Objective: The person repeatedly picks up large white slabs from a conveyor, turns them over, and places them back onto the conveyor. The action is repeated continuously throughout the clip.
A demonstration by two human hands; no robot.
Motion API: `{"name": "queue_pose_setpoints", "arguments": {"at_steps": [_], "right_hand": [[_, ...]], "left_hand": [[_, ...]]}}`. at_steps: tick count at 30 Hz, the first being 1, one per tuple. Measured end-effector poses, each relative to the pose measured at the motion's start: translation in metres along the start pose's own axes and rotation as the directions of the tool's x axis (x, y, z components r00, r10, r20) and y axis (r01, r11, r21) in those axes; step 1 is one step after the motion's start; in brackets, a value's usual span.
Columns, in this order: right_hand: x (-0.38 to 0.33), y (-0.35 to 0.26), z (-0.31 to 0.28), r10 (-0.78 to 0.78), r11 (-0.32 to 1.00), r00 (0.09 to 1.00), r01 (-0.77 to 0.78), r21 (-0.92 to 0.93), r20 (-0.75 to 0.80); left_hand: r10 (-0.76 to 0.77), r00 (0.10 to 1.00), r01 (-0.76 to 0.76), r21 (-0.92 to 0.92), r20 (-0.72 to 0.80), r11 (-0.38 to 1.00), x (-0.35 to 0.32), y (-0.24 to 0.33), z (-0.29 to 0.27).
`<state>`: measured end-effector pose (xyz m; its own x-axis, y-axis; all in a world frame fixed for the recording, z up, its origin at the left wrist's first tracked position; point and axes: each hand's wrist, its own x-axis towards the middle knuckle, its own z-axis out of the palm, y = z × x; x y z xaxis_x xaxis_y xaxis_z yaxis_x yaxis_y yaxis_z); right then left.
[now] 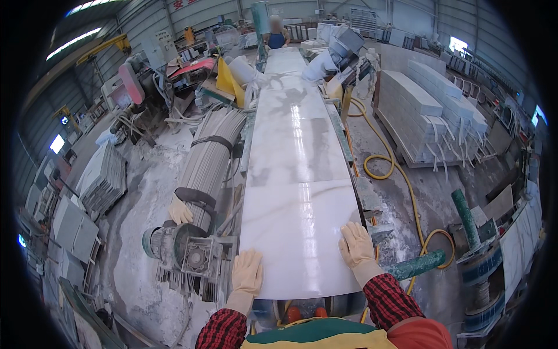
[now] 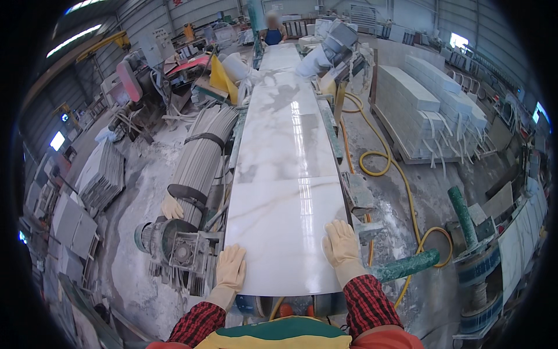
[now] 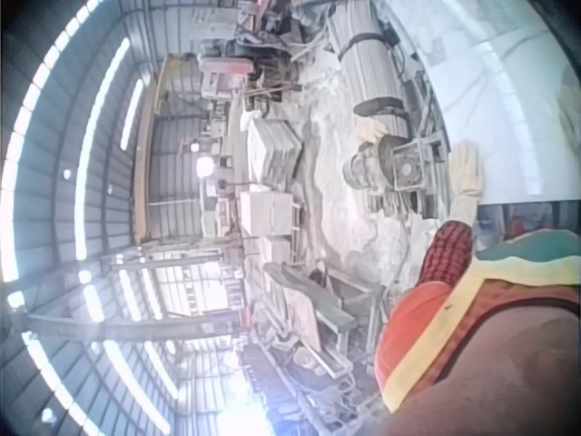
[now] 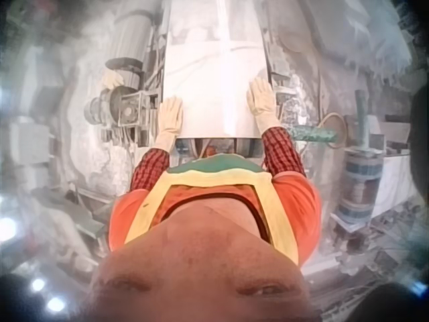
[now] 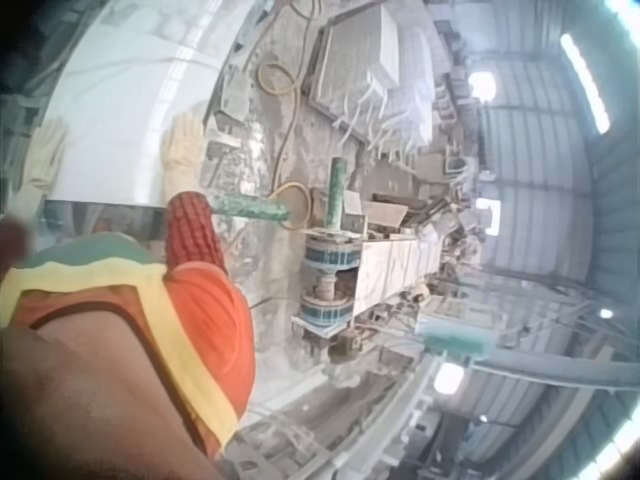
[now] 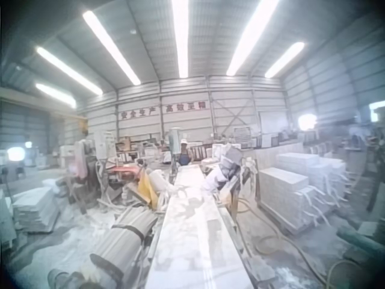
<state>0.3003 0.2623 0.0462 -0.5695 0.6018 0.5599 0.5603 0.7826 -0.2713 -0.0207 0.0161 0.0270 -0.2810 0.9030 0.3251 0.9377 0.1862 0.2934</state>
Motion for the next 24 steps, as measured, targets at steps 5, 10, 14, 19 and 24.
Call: {"name": "queue_pose_setpoints", "arguments": {"at_steps": [5,10,14,19,24], "right_hand": [[-0.008,0.003,0.004,0.019,1.000,1.000,-0.019,-0.003,0.015],[-0.007,-0.003,-0.001,0.013,1.000,1.000,-0.013,0.001,0.008],[-0.009,-0.003,-0.002,0.007,1.000,1.000,-0.007,-0.012,-0.003],[-0.010,-0.006,-0.006,0.016,1.000,0.999,-0.016,-0.006,0.029],[-0.014,-0.007,-0.006,0.010,1.000,1.000,-0.010,-0.020,0.015]], "left_hand": [[-0.010,1.000,0.010,-0.004,-0.014,1.000,-0.005,0.001,0.001],[-0.013,1.000,0.013,0.005,-0.013,1.000,-0.009,-0.001,0.003],[-0.012,1.000,0.012,0.012,-0.013,1.000,-0.011,-0.001,0.004],[-0.007,1.000,0.008,0.017,-0.014,1.000,-0.013,0.000,0.003],[0.025,0.998,-0.024,0.019,-0.052,1.000,-0.015,0.003,0.000]]}}
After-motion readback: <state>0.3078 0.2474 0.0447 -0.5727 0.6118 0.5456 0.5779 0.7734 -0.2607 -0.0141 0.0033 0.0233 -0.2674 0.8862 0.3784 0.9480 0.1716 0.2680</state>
